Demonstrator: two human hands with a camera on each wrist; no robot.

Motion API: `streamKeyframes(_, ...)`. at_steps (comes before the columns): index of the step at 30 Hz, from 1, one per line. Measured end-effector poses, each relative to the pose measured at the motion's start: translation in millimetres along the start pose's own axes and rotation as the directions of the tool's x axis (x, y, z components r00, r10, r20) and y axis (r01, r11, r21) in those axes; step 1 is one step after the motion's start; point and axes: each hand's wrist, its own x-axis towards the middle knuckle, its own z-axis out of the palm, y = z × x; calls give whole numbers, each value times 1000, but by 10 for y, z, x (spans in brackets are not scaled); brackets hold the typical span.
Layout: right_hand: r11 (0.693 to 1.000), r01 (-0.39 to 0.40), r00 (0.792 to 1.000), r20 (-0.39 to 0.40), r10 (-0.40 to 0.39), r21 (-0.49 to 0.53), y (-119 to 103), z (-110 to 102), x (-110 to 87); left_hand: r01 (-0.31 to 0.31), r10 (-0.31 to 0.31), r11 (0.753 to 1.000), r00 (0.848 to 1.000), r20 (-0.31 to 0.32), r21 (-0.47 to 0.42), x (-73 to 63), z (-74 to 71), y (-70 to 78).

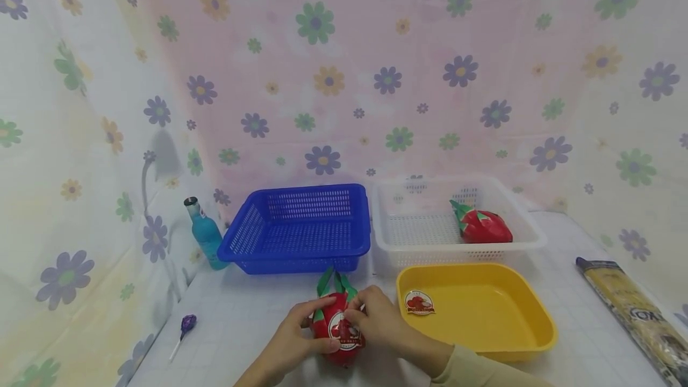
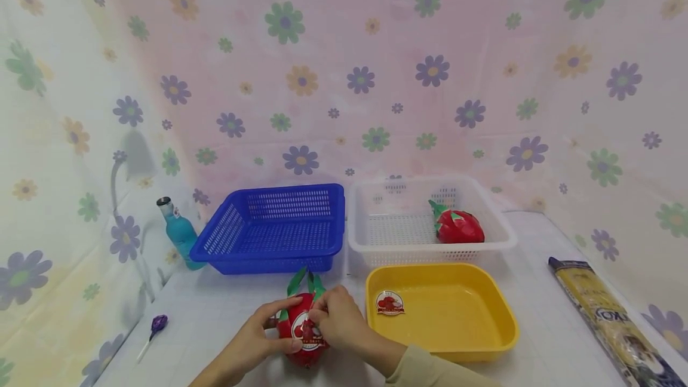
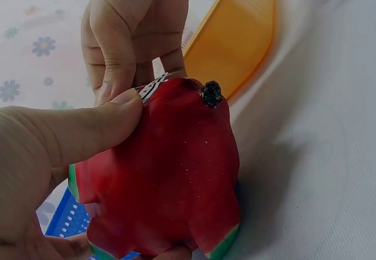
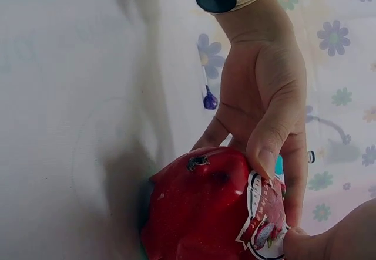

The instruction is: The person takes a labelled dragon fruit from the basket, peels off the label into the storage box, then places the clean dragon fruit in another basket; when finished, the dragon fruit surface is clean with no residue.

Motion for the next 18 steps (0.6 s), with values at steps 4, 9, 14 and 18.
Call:
streamKeyframes(4,1000,10,1000,10,-10,20,14,-6,-1,-3,3,1000,1000,-1,-8,12,7,-11)
streamKeyframes(9,999,49,999,5,-49,-15,32,-23,-12,-1,1,1000,1000,0,-17,29,9,-20)
streamKeyframes(14,993,74,996,-43,-78,-96,47,-14,-40,9,-9,1000,1000,-4,-17,35,8,-18)
streamKeyframes(18,995,46,995,-88,-54,-93,68,9,-47,20,-20,1000,1000,-7,-20,30,10,-17)
